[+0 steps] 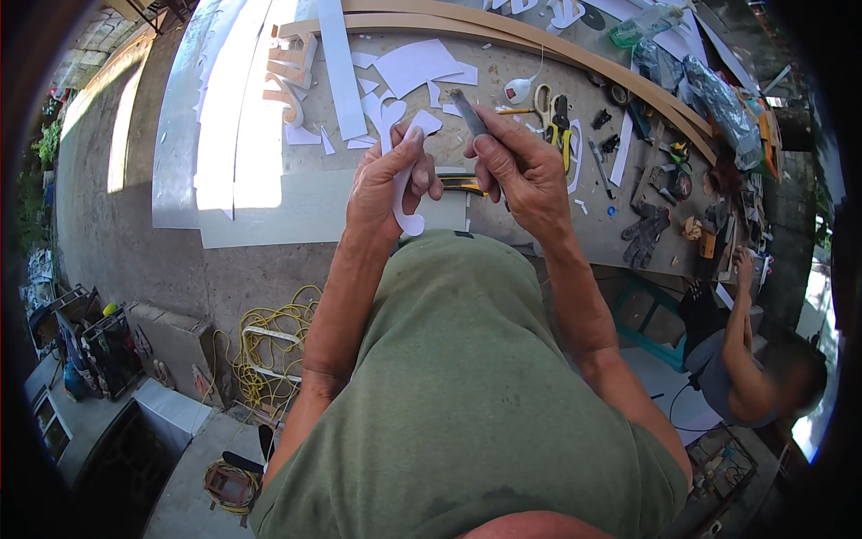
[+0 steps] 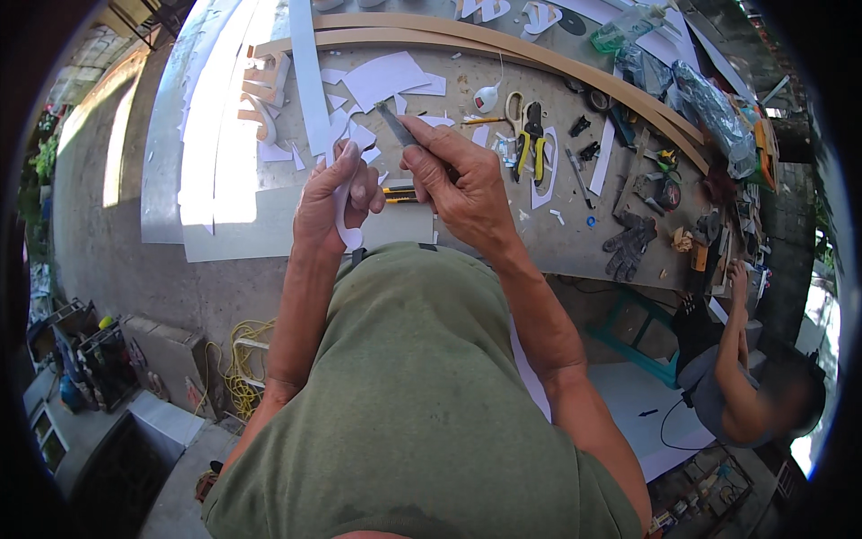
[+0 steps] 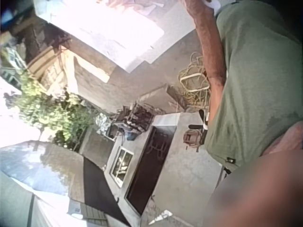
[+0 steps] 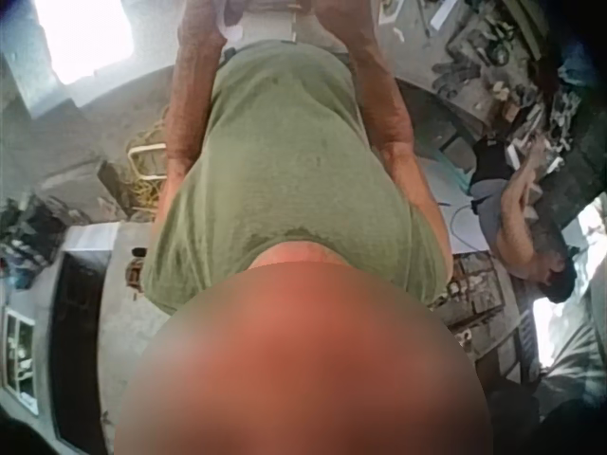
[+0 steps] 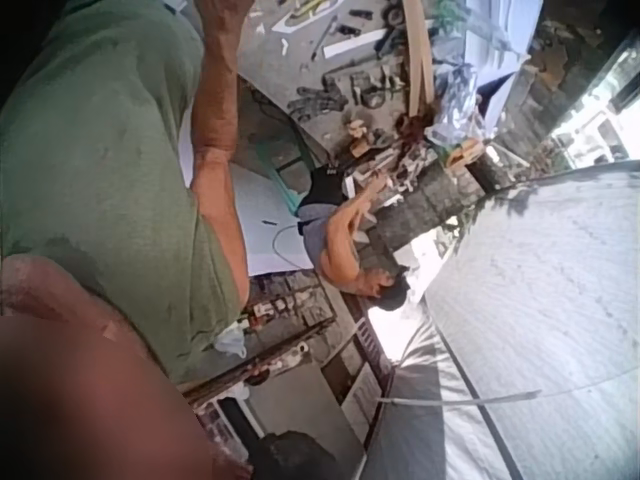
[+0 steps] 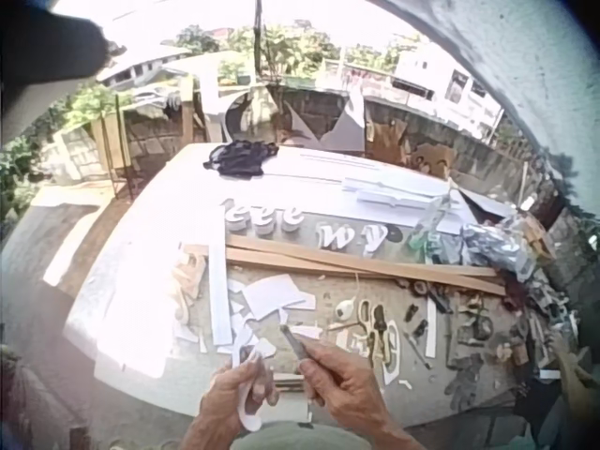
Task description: The recorder uses a utility knife to carefully trim the edges of a white foam or plastic cutout letter.
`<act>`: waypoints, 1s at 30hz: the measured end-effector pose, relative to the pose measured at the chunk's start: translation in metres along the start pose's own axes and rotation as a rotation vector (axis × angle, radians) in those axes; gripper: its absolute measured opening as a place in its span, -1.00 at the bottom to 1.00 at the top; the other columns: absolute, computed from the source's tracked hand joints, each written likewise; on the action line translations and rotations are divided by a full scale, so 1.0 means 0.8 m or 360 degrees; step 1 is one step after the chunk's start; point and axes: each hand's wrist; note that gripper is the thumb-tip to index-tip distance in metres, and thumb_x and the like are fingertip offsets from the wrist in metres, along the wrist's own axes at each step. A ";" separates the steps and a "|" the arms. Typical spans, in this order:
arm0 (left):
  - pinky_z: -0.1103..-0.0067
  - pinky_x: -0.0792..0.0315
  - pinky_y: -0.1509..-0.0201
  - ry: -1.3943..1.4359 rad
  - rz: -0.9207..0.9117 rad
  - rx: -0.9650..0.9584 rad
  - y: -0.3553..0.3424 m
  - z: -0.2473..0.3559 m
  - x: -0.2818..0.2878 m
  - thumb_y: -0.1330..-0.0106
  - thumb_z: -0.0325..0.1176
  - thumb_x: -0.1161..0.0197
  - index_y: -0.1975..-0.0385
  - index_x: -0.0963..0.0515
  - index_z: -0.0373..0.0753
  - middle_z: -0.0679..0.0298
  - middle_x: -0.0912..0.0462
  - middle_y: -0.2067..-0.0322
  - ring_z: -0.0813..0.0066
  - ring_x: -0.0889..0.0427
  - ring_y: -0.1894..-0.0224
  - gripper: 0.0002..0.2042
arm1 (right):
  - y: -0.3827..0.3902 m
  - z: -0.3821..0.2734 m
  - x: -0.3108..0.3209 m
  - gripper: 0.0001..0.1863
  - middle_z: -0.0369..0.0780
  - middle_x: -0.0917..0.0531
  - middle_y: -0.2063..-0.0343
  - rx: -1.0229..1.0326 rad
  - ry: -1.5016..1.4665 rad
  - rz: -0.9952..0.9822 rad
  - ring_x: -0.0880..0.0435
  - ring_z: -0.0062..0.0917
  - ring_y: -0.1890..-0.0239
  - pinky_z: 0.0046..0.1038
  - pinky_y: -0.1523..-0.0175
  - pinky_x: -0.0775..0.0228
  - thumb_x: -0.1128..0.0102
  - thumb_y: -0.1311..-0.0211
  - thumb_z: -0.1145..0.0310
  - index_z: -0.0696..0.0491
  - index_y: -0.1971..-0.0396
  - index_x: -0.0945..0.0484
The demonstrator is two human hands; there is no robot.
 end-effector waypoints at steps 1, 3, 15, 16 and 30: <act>0.56 -0.51 0.53 0.0081 -0.0052 0.0002 0.000 -0.001 0.002 -0.35 -0.34 -0.25 0.18 -0.49 -0.32 0.27 -0.52 0.64 0.53 -0.47 0.66 -0.80 | 0.002 0.001 -0.003 -0.65 -0.29 -0.60 0.40 -0.0004 -0.0003 0.0003 -0.44 -0.77 0.58 -0.68 0.53 -0.28 -0.13 -0.41 0.43 0.18 -0.14 -0.52; 0.54 -0.52 0.53 0.0158 -0.0111 0.0014 -0.004 0.000 0.003 -0.35 -0.34 -0.25 0.18 -0.47 -0.31 0.27 -0.52 0.64 0.53 -0.49 0.65 -0.80 | 0.003 0.002 -0.008 -0.66 -0.25 -0.63 0.38 -0.0066 0.0097 0.0054 -0.48 -0.72 0.55 -0.63 0.48 -0.34 -0.14 -0.39 0.44 0.19 -0.12 -0.54; 0.59 -0.55 0.32 -0.0100 0.0125 -0.0014 0.003 -0.001 -0.001 -0.24 -0.45 -0.35 0.24 -0.59 -0.38 0.18 -0.65 0.42 0.52 -0.61 0.42 -0.83 | -0.003 0.011 -0.013 -0.67 -0.16 -0.65 0.31 0.0113 0.0418 -0.0002 -0.61 -0.55 0.35 -0.53 0.28 -0.46 -0.16 -0.34 0.49 0.15 -0.09 -0.57; 0.57 -0.56 0.33 -0.0139 0.0161 -0.0017 0.003 0.000 -0.003 -0.23 -0.47 -0.35 0.27 -0.60 -0.38 0.19 -0.65 0.42 0.52 -0.62 0.42 -0.85 | -0.003 0.012 -0.014 -0.67 -0.16 -0.65 0.31 0.0111 0.0416 -0.0007 -0.61 -0.55 0.35 -0.53 0.28 -0.46 -0.16 -0.34 0.49 0.15 -0.09 -0.57; 0.48 -0.64 0.23 -0.0118 0.0130 -0.0261 0.003 0.001 -0.010 -0.28 -0.48 -0.31 0.22 -0.60 -0.34 0.20 -0.67 0.34 0.44 -0.68 0.35 -0.87 | -0.011 0.008 -0.017 -0.67 -0.17 -0.65 0.33 0.0125 0.0191 -0.0086 -0.57 -0.56 0.39 -0.54 0.30 -0.42 -0.15 -0.36 0.46 0.17 -0.08 -0.56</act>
Point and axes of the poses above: each hand's wrist, its own y-axis away from the middle knuckle, its own x-axis out of the back of the hand, z = x × y
